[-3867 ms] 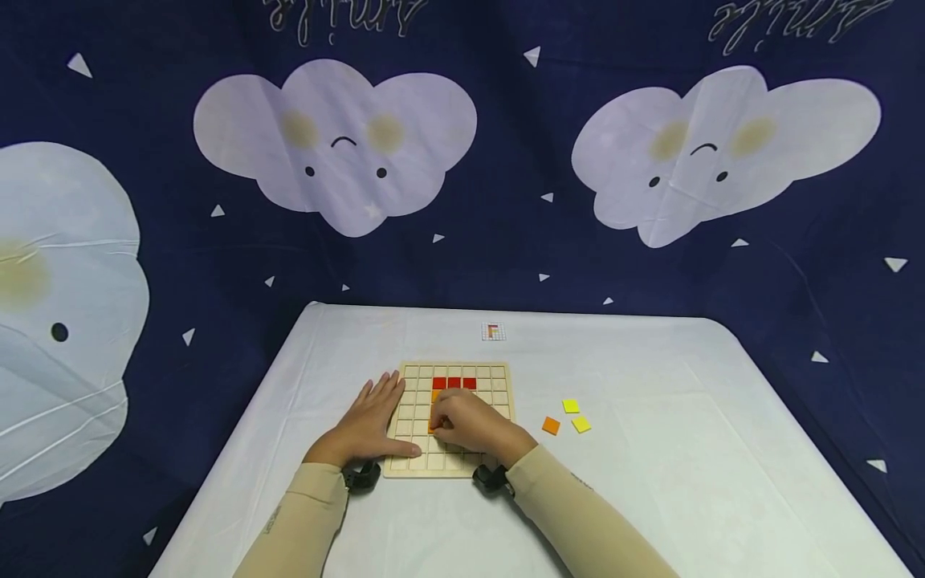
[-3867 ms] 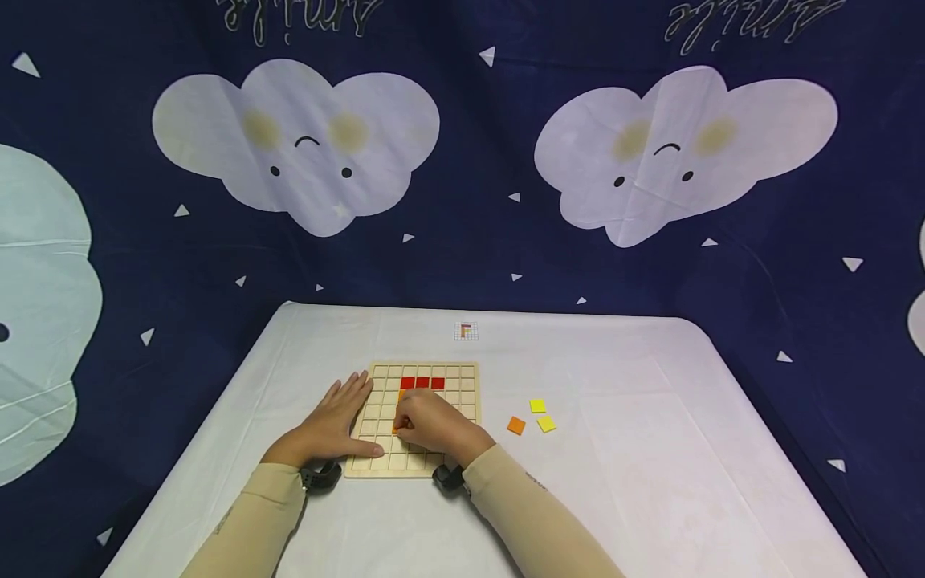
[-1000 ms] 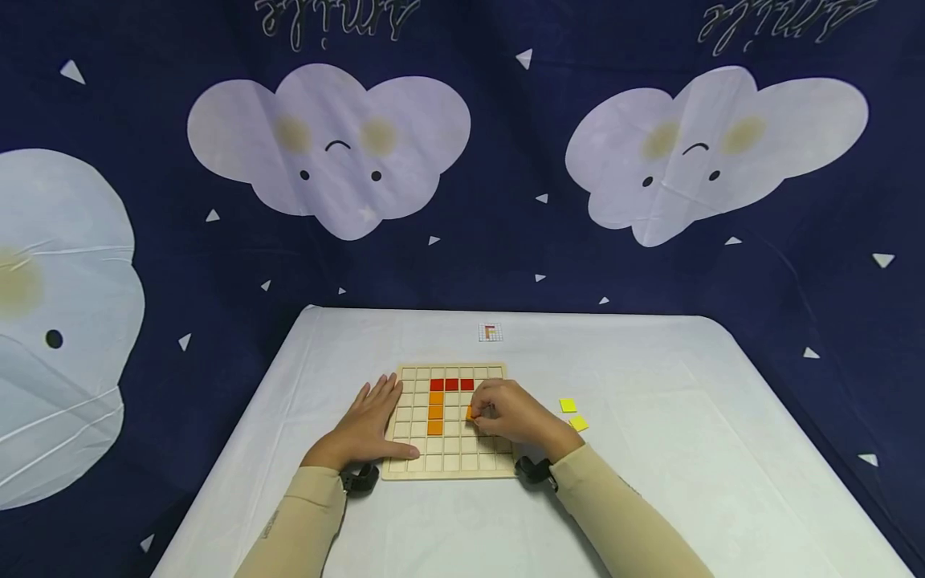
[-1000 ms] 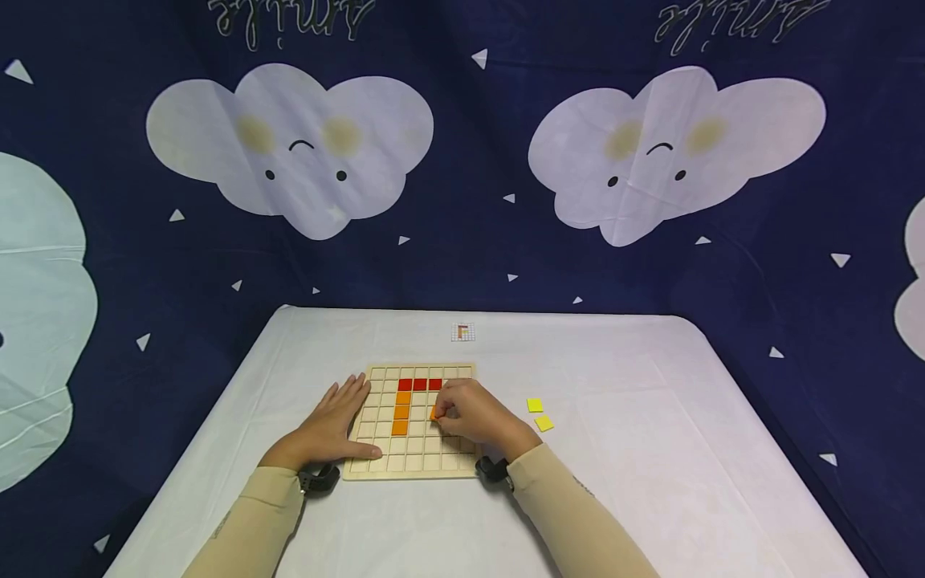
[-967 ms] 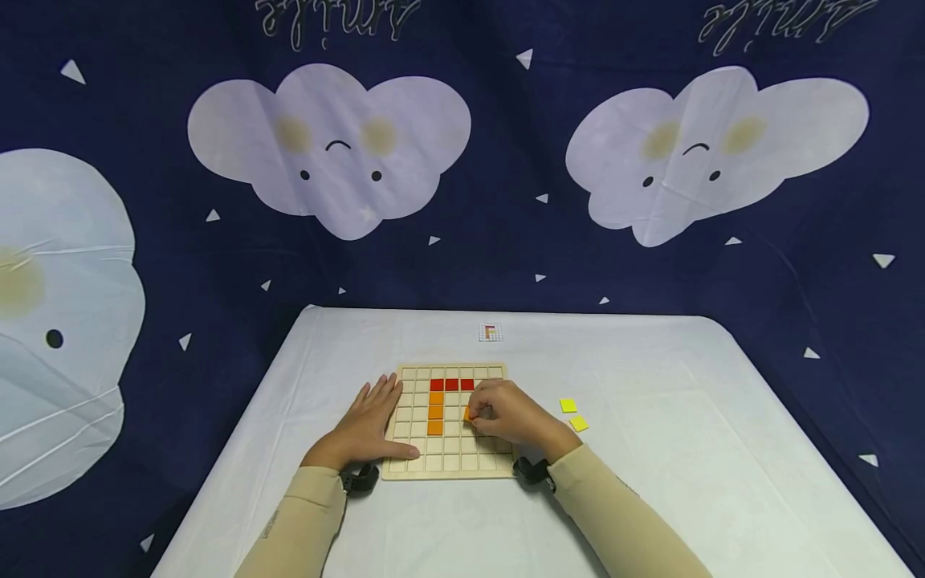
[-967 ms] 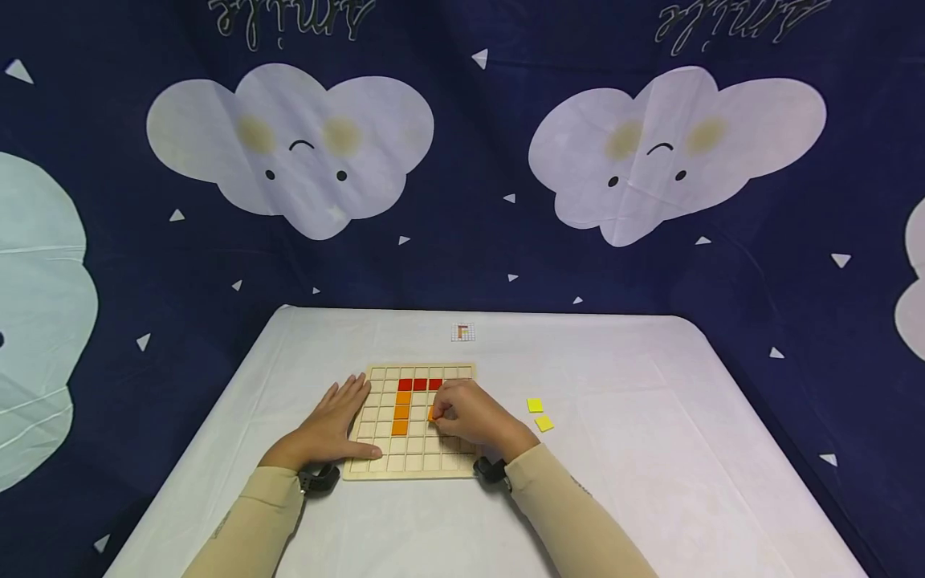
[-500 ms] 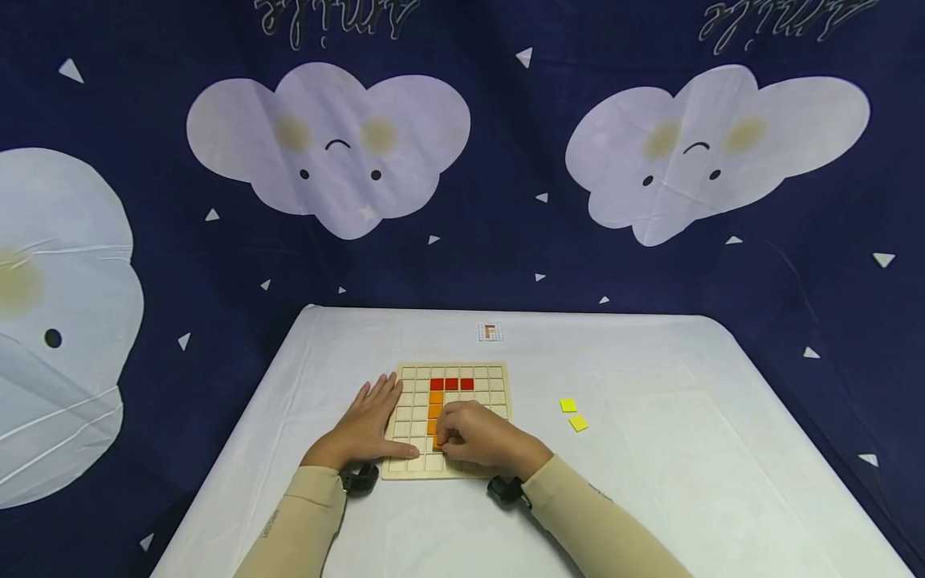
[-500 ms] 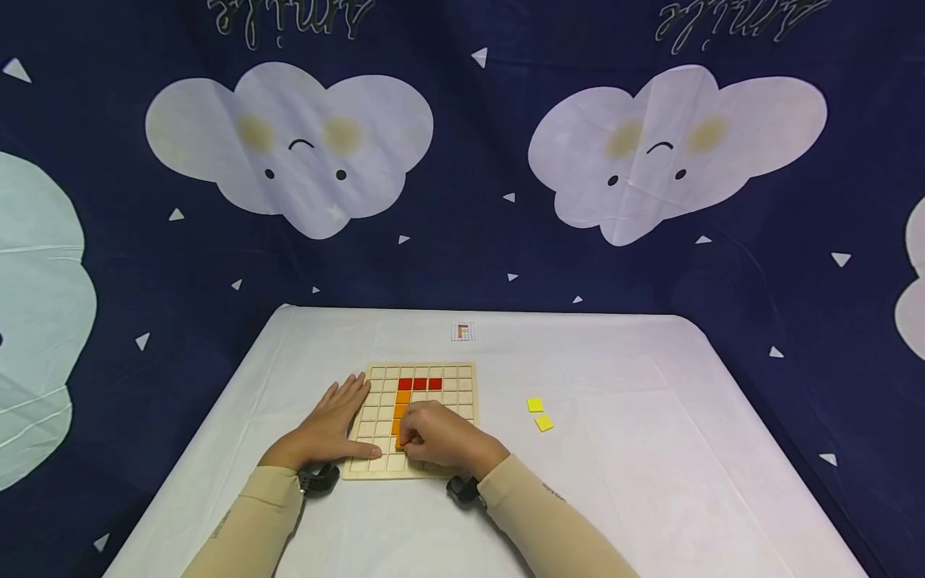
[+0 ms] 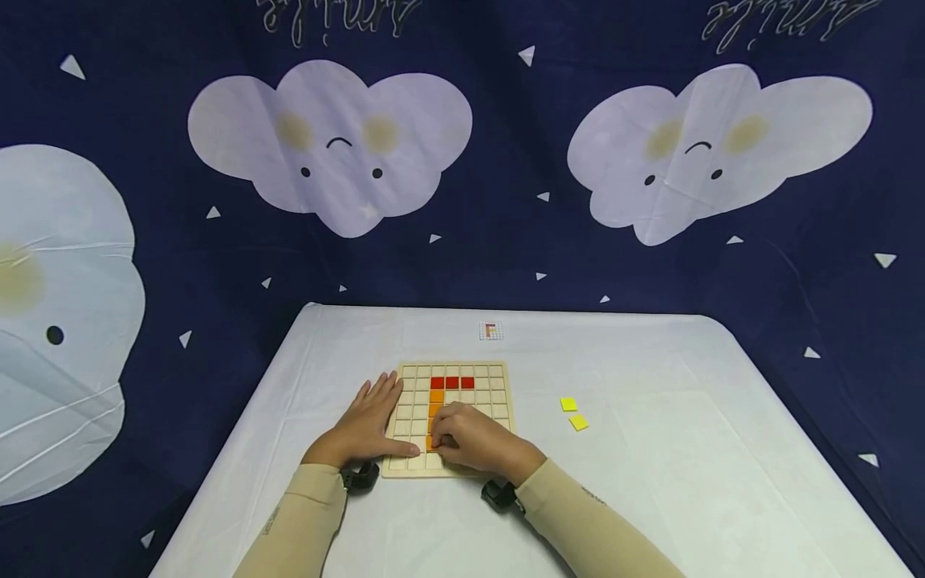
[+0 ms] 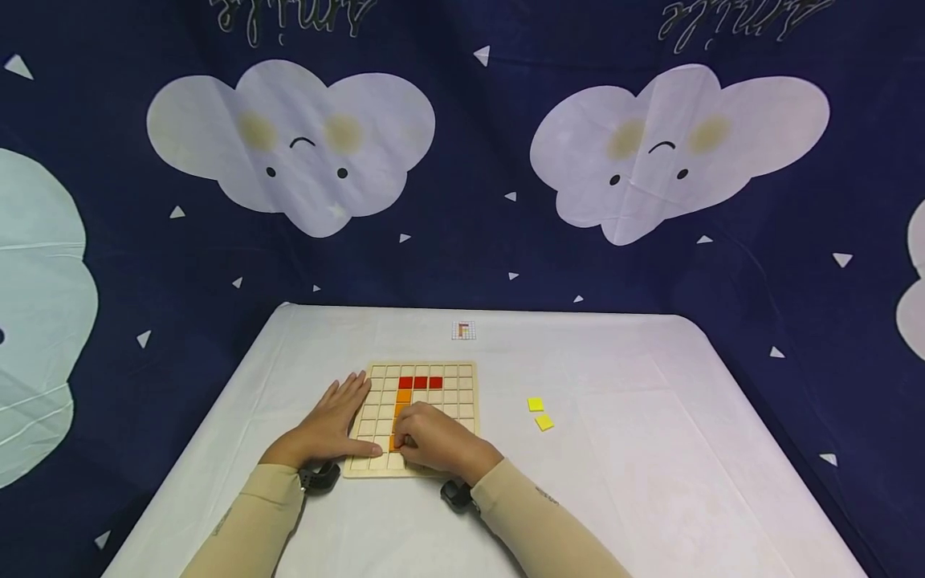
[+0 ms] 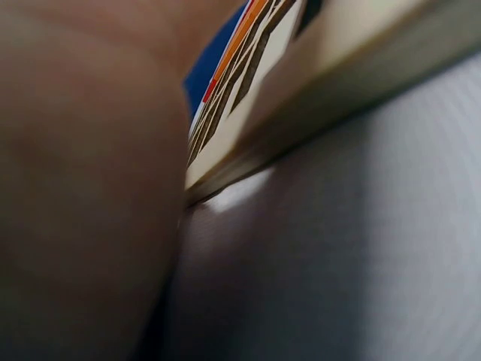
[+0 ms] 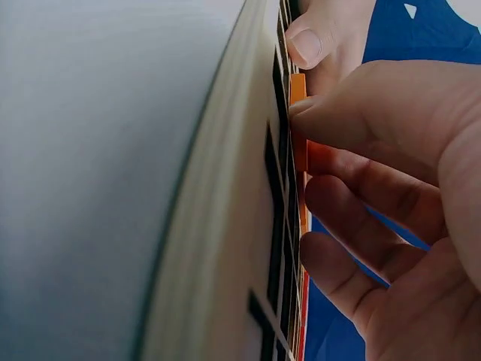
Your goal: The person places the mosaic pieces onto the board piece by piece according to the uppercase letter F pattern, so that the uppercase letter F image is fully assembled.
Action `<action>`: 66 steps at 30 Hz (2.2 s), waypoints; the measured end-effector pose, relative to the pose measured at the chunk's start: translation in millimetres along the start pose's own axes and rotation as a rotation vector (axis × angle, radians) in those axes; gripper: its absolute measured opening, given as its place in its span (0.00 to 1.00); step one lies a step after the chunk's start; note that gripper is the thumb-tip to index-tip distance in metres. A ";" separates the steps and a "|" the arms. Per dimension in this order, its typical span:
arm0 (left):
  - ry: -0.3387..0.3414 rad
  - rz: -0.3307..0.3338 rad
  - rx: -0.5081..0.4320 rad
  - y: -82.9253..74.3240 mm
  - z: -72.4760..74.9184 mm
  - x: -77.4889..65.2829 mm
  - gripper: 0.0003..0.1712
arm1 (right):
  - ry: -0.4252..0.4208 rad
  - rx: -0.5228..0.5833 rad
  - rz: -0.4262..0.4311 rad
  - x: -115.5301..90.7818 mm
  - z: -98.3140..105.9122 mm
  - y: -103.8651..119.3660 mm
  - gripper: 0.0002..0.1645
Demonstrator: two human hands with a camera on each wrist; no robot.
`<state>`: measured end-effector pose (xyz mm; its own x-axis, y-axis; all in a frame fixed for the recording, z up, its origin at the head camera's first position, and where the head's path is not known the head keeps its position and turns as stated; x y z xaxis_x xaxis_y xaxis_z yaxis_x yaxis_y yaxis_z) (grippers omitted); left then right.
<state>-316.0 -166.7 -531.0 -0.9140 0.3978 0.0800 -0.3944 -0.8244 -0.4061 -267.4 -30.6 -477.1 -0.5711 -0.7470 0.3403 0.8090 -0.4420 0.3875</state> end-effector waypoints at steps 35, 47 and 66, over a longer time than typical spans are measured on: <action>-0.012 0.005 -0.016 -1.0 2.9 0.3 0.82 | -0.354 0.033 -0.434 -100.8 104.5 -121.8 0.07; -0.006 0.010 -0.017 -2.1 3.4 -0.3 0.81 | -0.331 -0.017 -0.605 -160.3 126.7 -165.5 0.16; -0.008 0.009 -0.017 -1.4 1.0 -0.2 0.82 | -0.332 0.004 -0.600 -161.6 125.2 -170.2 0.08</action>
<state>-315.3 -166.1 -529.5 -0.9181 0.3873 0.0839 -0.3848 -0.8209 -0.4220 -330.2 227.5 -490.8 -0.9335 -0.1813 0.3095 0.3387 -0.7295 0.5942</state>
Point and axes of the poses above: each hand's wrist, its own x-axis towards the middle knuckle, its own z-axis out of the back of the hand, y = z × x, the point moved 10 cm from there along x, towards the middle knuckle, and after that the axes turned 7 degrees about -y, right-handed, at the moved point
